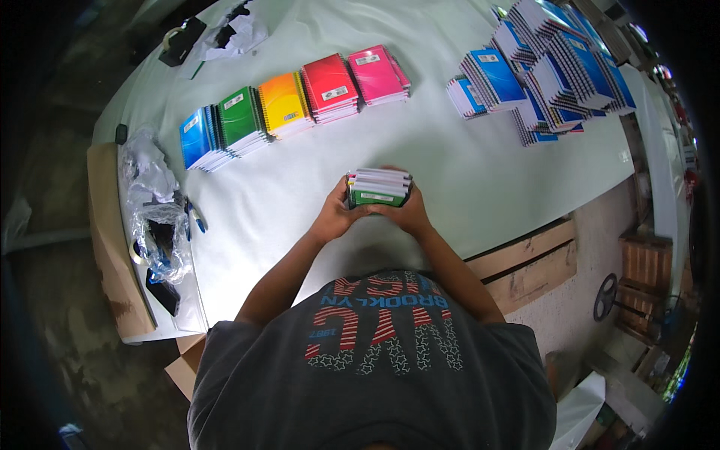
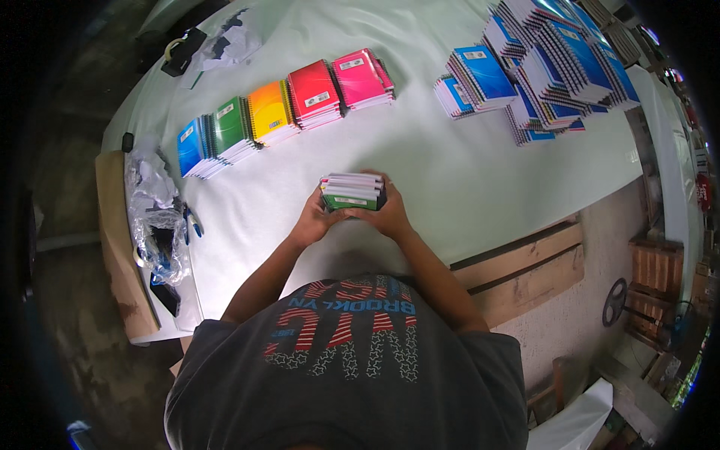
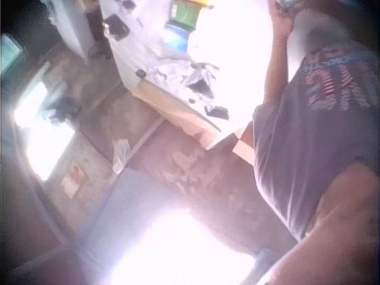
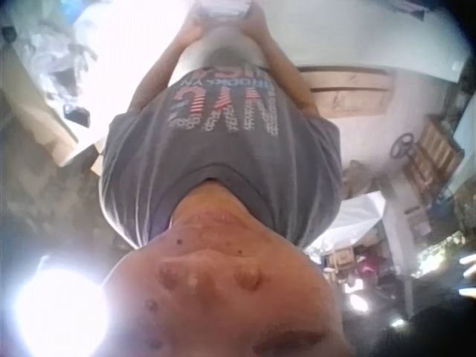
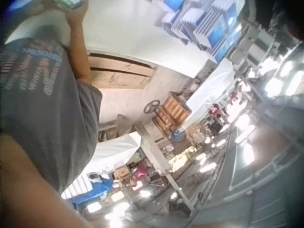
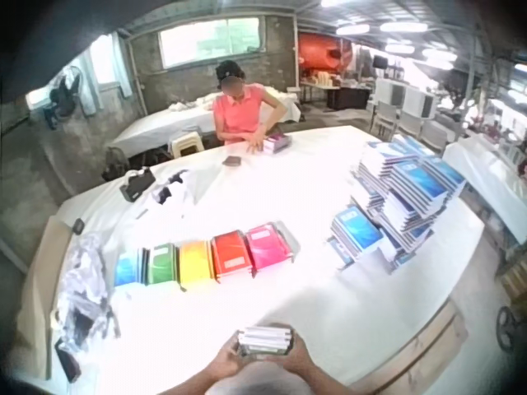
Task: The person sorts notebooks of different colors and sizes into stacks on a large table, picking up notebooks one at a time and placing them onto the corresponding stacks.
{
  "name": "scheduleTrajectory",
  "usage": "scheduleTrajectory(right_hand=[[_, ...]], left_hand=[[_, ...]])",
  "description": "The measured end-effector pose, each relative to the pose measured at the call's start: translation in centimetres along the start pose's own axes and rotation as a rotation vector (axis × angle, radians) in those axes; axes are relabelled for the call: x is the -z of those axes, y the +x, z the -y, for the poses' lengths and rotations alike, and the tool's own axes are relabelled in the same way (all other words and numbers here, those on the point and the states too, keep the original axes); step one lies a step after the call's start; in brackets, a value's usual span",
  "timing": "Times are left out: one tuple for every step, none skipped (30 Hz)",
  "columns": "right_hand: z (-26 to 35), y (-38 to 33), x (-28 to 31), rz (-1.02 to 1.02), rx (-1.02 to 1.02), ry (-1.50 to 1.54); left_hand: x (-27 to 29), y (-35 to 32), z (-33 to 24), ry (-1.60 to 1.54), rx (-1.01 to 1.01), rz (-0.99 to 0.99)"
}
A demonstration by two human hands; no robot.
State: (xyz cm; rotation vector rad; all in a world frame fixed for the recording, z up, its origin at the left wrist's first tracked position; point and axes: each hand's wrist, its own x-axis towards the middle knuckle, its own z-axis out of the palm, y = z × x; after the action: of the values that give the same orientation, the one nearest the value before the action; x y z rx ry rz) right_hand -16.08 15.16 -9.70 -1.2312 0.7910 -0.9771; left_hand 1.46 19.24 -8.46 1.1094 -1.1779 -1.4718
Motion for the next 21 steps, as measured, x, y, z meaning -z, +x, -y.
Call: scheduleTrajectory(right_hand=[[0.6, 0.2, 0.0, 0.006, 0.008, 0.002], [1.0, 0.1, -0.1, 0.011, -0.002, 0.136], [1.4, 0.2, 0.0, 0.015, -0.012, 0.271], [2.0, 0.1, 0.9, 0.156, -0.167, 0.205], [2.2, -0.1, 0.7, 0.153, -0.172, 0.206], [2.2, -0.2, 0.4, 0.096, -0.278, 0.357], [2.4, -0.2, 0.3, 0.041, -0.379, 0.503], [2.4, -0.2, 0.2, 0.039, -0.378, 0.5], [2.3, -0.2, 0.1, 0.025, -0.4, 0.566], [2.3, -0.1, 0.0, 0.013, -0.419, 0.633], [2.3, 0.0, -0.2, 0.012, -0.415, 0.633], [2.2, -0.1, -0.6, -0.006, -0.403, 0.623], [2.2, 0.0, -0.9, -0.024, -0.392, 0.613], [2.2, 0.0, -1.0, -0.02, -0.408, 0.635], [2.2, -0.1, -1.1, -0.027, -0.404, 0.634], [2.3, -0.1, -1.1, -0.033, -0.397, 0.63], [2.4, -0.1, -0.9, -0.044, -0.388, 0.625], [2.7, -0.1, -0.6, -0.051, -0.381, 0.626], [2.9, -0.3, 0.2, -0.104, -0.373, 0.649], [3.0, -0.6, 1.1, -0.166, -0.363, 0.677], [2.9, -0.6, 1.6, -0.178, -0.359, 0.686]], left_hand=[[0.1, 0.0, -0.9, 0.006, -0.007, -0.004], [0.0, -0.4, -1.8, -0.068, 0.102, -0.009], [-0.1, -0.5, -2.7, -0.143, 0.21, -0.012], [0.1, -0.5, -3.7, -0.059, 0.167, 0.035], [0.4, 0.0, -4.6, -0.061, 0.172, 0.035], [1.0, 0.8, -5.5, 0.338, 0.078, -0.082], [1.9, 1.9, -6.3, 0.734, -0.028, -0.202], [3.1, 3.5, -6.9, 0.883, -0.116, -0.296], [4.5, 5.5, -7.3, 1.032, -0.206, -0.391], [5.6, 7.2, -7.5, 1.092, -0.238, -0.394], [6.4, 8.8, -7.4, 1.152, -0.269, -0.396], [7.0, 10.4, -6.7, 1.153, -0.272, -0.397], [7.6, 12.0, -5.6, 1.315, -0.433, -0.434], [7.9, 13.2, -4.5, 1.471, -0.599, -0.463], [8.4, 13.8, -3.7, 1.467, -0.605, -0.457], [9.3, 14.2, -3.2, 1.56, -0.609, -0.405], [9.7, 14.4, -3.4, 1.65, -0.616, -0.346], [10.3, 14.5, -3.6, 1.586, -0.598, -0.306], [8.4, 14.7, -4.9, 1.569, -0.622, -0.273], [5.5, 13.8, -7.2, 1.451, -0.623, -0.321], [3.8, 11.7, -8.6, 1.352, -0.6, -0.392]])
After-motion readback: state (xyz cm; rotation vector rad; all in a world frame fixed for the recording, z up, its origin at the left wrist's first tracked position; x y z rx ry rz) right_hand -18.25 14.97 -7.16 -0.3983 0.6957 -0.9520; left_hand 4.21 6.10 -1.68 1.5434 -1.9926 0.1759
